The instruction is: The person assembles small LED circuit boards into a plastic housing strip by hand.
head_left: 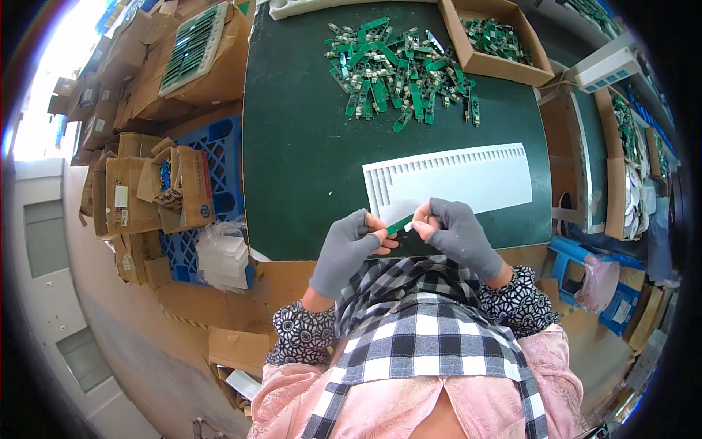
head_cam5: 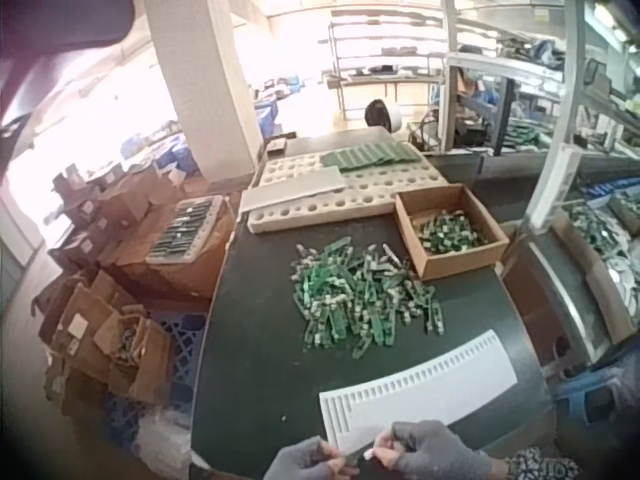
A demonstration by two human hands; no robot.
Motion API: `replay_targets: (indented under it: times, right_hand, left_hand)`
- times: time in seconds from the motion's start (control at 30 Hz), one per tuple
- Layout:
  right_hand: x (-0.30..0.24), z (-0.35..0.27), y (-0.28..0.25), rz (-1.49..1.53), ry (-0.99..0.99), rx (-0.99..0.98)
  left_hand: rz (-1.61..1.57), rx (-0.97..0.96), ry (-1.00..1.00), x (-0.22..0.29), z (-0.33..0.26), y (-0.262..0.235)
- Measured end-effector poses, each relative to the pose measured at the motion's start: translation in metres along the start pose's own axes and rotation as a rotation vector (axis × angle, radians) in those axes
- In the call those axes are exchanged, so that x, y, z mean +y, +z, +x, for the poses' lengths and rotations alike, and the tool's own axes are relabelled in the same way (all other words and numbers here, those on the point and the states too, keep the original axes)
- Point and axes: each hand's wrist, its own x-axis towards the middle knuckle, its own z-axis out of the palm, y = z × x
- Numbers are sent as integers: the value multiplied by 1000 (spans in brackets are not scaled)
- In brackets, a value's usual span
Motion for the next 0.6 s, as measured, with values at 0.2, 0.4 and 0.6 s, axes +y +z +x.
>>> replay_targets:
  times: [0.2, 0.4, 0.6]
  right_hand:
    - [1, 4, 5, -138, -76, 32]
    - [-1, 6, 9, -186, -84, 57]
    - [-1, 6, 13, -222, -82, 92]
  left_hand:
    - [14, 14, -17, 2, 0, 2]
    - [20, 19, -14, 4, 0, 3]
    - [12, 16, -17, 4, 1, 4]
